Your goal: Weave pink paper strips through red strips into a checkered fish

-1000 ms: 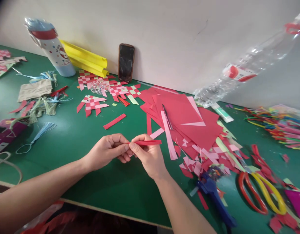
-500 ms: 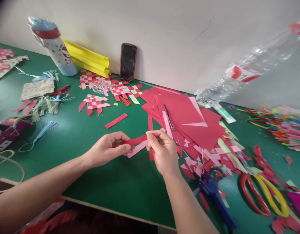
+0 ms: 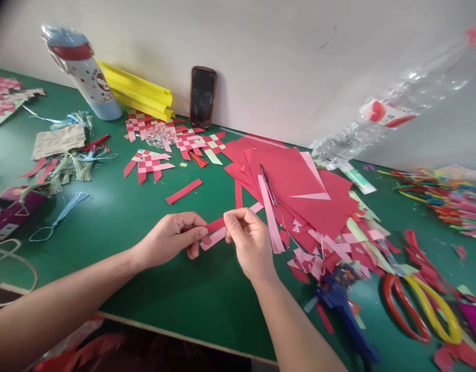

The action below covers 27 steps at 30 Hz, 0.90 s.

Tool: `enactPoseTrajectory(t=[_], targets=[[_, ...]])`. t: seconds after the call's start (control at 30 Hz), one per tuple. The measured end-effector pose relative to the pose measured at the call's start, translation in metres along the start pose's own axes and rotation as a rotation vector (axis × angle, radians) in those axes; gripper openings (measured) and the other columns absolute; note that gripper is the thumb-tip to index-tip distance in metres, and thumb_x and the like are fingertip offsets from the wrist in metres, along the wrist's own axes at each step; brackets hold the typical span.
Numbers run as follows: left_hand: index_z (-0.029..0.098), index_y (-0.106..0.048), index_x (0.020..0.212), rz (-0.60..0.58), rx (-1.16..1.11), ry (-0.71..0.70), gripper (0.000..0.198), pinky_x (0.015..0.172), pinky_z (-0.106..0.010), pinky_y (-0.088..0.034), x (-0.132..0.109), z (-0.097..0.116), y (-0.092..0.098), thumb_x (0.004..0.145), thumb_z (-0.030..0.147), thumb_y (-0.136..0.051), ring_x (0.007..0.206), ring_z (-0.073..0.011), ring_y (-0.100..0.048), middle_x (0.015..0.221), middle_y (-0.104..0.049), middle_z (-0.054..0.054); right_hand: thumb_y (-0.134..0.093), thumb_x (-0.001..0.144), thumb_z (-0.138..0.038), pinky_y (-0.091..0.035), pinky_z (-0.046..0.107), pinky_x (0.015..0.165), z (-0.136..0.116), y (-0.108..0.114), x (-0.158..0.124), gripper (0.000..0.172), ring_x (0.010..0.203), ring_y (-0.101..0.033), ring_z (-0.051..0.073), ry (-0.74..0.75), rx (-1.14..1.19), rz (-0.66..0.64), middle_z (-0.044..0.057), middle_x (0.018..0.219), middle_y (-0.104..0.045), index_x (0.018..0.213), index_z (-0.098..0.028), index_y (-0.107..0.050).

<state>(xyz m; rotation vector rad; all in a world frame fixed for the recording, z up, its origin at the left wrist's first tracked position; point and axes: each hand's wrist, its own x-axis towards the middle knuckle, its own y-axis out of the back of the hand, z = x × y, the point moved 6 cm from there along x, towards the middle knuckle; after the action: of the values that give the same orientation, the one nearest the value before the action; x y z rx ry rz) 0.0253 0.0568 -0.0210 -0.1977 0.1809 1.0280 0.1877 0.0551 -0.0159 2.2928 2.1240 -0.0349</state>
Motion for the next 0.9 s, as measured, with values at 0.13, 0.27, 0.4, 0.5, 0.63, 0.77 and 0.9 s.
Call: enactPoseTrajectory(t=[0.13, 0.27, 0.4, 0.5, 0.63, 0.77, 0.9], targets=[[0.015, -0.063, 0.083, 0.006, 0.019, 0.013, 0.020, 0.053, -0.018, -0.050, 0.001, -0.001, 0.002, 0.089, 0.034, -0.060, 0.052, -0.0088, -0.061, 0.062, -0.065, 0.000, -0.071, 0.085, -0.042, -0.043, 0.025, 0.055, 0.000, 0.010, 0.003, 0.021, 0.054, -0.051, 0.010, 0.043, 0.002, 0.069, -0.006, 0.058, -0.051, 0.083, -0.022, -0.063], [0.015, -0.063, 0.082, 0.037, 0.048, 0.017, 0.023, 0.053, -0.019, -0.050, 0.002, -0.001, 0.005, 0.089, 0.037, -0.061, 0.051, -0.0087, -0.060, 0.065, -0.067, -0.001, -0.072, 0.084, -0.043, -0.044, 0.026, 0.057, 0.000, 0.019, 0.007, 0.022, 0.054, -0.051, 0.010, 0.073, 0.039, 0.135, -0.006, 0.059, -0.052, 0.084, -0.023, -0.063], [0.016, -0.061, 0.079, 0.056, 0.112, 0.002, 0.025, 0.052, -0.019, -0.048, 0.002, 0.001, 0.006, 0.090, 0.038, -0.057, 0.050, -0.0083, -0.058, 0.063, -0.067, 0.000, -0.072, 0.084, -0.044, -0.045, 0.027, 0.058, 0.000, 0.020, 0.009, 0.023, 0.055, -0.051, 0.010, 0.069, 0.041, 0.140, -0.006, 0.059, -0.052, 0.084, -0.023, -0.063], [0.017, -0.057, 0.077, 0.062, 0.162, -0.018, 0.023, 0.051, -0.018, -0.046, 0.003, 0.005, 0.008, 0.090, 0.036, -0.055, 0.049, -0.0075, -0.058, 0.068, -0.068, 0.000, -0.071, 0.084, -0.044, -0.045, 0.026, 0.059, -0.004, 0.023, 0.011, 0.023, 0.056, -0.052, 0.010, 0.088, 0.007, 0.136, -0.005, 0.060, -0.053, 0.085, -0.022, -0.064], [0.018, -0.057, 0.077, 0.165, 0.206, -0.015, 0.021, 0.049, -0.019, -0.044, 0.004, 0.011, 0.026, 0.088, 0.035, -0.056, 0.049, -0.0078, -0.056, 0.068, -0.066, 0.001, -0.069, 0.085, -0.044, -0.043, 0.026, 0.056, -0.020, 0.054, 0.018, 0.024, 0.056, -0.050, 0.010, 0.224, -0.087, 0.310, -0.002, 0.070, -0.058, 0.085, -0.021, -0.062], [0.019, -0.060, 0.082, 0.331, 0.441, -0.074, 0.023, 0.055, -0.023, -0.046, 0.007, 0.020, 0.054, 0.090, 0.038, -0.050, 0.056, -0.0117, -0.060, 0.074, -0.068, 0.000, -0.055, 0.091, -0.047, -0.047, 0.030, 0.060, -0.031, 0.090, 0.025, 0.030, 0.062, -0.056, 0.015, 0.315, -0.601, 0.509, 0.004, 0.079, -0.065, 0.099, -0.020, -0.064], [0.021, -0.064, 0.080, 0.511, 0.948, -0.117, 0.020, 0.068, -0.031, -0.046, 0.011, 0.026, 0.078, 0.088, 0.030, -0.049, 0.077, -0.0223, -0.060, 0.076, -0.067, -0.004, -0.051, 0.089, -0.041, -0.049, 0.041, 0.080, -0.020, 0.099, 0.035, 0.030, 0.086, -0.061, 0.024, 0.323, -0.944, 0.460, 0.012, 0.096, -0.070, 0.102, -0.018, -0.066]])
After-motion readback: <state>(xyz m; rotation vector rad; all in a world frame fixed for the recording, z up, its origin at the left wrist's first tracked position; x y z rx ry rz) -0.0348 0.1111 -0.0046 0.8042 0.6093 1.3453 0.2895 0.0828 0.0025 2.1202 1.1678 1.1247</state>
